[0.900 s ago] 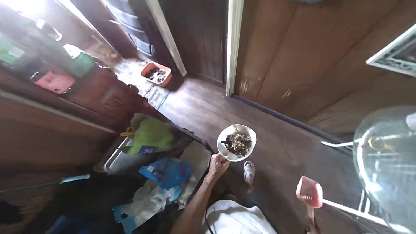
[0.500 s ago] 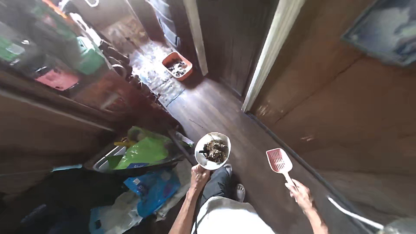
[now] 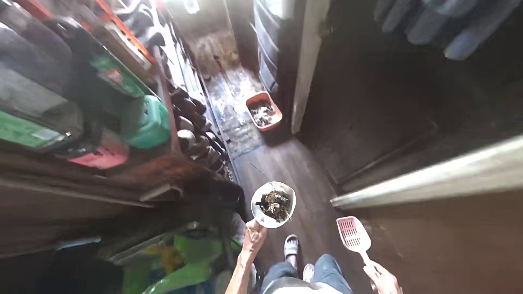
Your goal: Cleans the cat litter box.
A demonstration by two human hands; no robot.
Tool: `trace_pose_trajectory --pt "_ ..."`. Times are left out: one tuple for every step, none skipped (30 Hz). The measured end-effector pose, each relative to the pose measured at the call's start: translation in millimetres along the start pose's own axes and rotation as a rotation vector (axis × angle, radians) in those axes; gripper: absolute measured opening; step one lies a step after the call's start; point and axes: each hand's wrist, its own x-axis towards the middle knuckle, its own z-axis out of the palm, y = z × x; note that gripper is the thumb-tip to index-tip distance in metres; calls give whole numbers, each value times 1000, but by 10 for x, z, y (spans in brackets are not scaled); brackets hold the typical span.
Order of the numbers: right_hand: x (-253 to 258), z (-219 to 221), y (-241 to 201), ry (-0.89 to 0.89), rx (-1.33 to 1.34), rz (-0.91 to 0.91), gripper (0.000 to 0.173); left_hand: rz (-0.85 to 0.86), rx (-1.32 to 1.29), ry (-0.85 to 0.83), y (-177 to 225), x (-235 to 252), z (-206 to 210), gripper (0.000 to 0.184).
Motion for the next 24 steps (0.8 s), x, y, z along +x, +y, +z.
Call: trace_pose_trajectory --pt "263 20 -156 -12 7 -9 38 -14 -9 22 49 259 5 16" --pt "543 49 -291 -20 6 -27 38 -35 -6 39 81 490 10 17" --pt "842 81 -426 -25 1 -50 38 -65 4 51 105 707 14 18" --pt "1165 122 -589 -29 -6 -77 38 -91 27 72 115 932 17 18" --pt "1503 168 -803 -39 -14 -106 39 -107 52 98 105 1167 15 18" --pt "1820 208 -1036 -61 -26 -122 42 -127 79 116 86 1377 12 19" --pt "2099 247 -1261 -87 -38 -125 43 -159 104 123 63 1542 15 20" --pt "2401 294 -1496 -120 -50 -120 44 -205 128 119 39 1709 12 22" --pt "2746 343 -1738 -154 -58 -132 43 -256 150 120 31 1896 8 24" --pt "3100 421 -1971 -187 -53 -149 43 -308 165 120 28 2094 -9 25" --pt "3425 534 -2194 -219 -46 -157 42 -350 179 117 4 2300 -46 27" --pt "3689 621 -2405 -260 -69 -154 41 -395 191 109 -24 2474 -78 29" --pt "3937 683 -2615 -301 -112 -149 41 -446 202 98 -47 2649 -98 30" --pt "4187 746 -2848 -342 -158 -153 41 -498 216 83 -76 2855 -125 31" --pt "4418 819 -3071 -381 -204 -165 40 -542 229 71 -125 3062 -155 33" --pt "4624 898 -3269 -416 -256 -178 40 -576 239 69 -205 3251 -181 35" --pt "4811 978 -3435 -441 -307 -189 40 -598 244 72 -300 3431 -200 37" --pt "5001 1056 -3601 -452 -357 -199 40 -598 244 92 -401 3630 -213 38" --pt "5200 1138 -3780 -452 -403 -210 40 -581 242 122 -507 3854 -226 38" --pt "5366 1211 -3939 -444 -452 -223 40 -550 237 155 -624 4054 -233 38" --pt "5475 1268 -4052 -431 -503 -231 40 -516 228 173 -739 4206 -247 37" --pt "5612 1331 -4184 -407 -540 -246 40 -495 212 184 -845 4405 -279 38" --pt "5806 1409 -4375 -374 -571 -273 39 -480 189 200 -939 4659 -319 38" --pt "5947 1468 -4517 -348 -597 -285 39 -481 170 198 -1008 4840 -355 37"
